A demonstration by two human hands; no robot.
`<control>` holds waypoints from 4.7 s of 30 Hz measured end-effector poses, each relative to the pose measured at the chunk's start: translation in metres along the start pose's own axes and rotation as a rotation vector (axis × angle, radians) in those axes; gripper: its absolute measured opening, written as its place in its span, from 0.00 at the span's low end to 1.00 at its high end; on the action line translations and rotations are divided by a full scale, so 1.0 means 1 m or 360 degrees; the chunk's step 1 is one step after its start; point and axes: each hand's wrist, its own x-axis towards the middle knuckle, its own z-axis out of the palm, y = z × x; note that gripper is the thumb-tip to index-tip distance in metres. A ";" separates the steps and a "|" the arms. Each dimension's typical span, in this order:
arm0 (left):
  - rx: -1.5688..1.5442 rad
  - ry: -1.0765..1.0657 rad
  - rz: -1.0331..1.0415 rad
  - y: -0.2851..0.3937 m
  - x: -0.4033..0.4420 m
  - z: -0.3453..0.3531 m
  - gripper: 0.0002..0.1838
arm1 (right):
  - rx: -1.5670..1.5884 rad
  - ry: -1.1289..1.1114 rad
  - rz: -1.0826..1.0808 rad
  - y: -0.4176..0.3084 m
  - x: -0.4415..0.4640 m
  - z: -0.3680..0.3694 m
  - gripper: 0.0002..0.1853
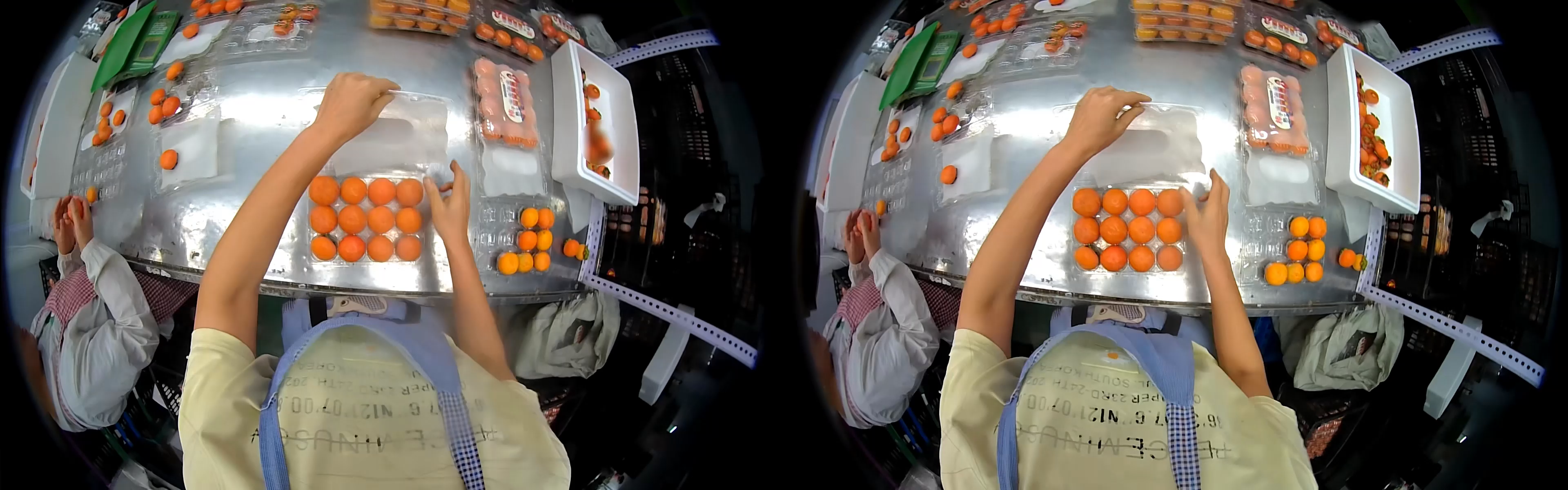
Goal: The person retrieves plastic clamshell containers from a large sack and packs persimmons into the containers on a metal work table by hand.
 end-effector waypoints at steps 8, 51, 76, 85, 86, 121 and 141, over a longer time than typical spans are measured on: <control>0.0339 0.0614 0.0040 -0.032 -0.011 0.002 0.27 | -0.0343 -0.0423 0.0320 0.006 0.062 0.043 0.24; 0.0129 0.0361 -0.0714 -0.033 -0.096 0.032 0.21 | -0.0407 -0.0918 -0.0338 -0.029 0.070 0.067 0.23; 0.0085 -0.0099 -0.0445 -0.051 -0.092 0.061 0.19 | 0.3060 -0.1479 -0.1378 -0.236 0.029 -0.105 0.06; 0.0074 -0.0124 -0.0397 -0.056 -0.096 0.059 0.20 | 0.3074 -0.0977 -0.1068 -0.260 -0.010 -0.127 0.09; 0.0080 -0.0140 -0.0408 -0.056 -0.096 0.059 0.20 | 0.3088 -0.1023 -0.1074 -0.261 -0.008 -0.127 0.09; 0.0109 -0.0215 -0.0336 -0.056 -0.092 0.062 0.21 | 0.0934 -0.0922 0.0163 -0.048 -0.027 -0.100 0.08; 0.0105 -0.0152 -0.0297 -0.056 -0.093 0.062 0.22 | -0.0827 0.0522 0.0493 0.291 -0.014 -0.278 0.26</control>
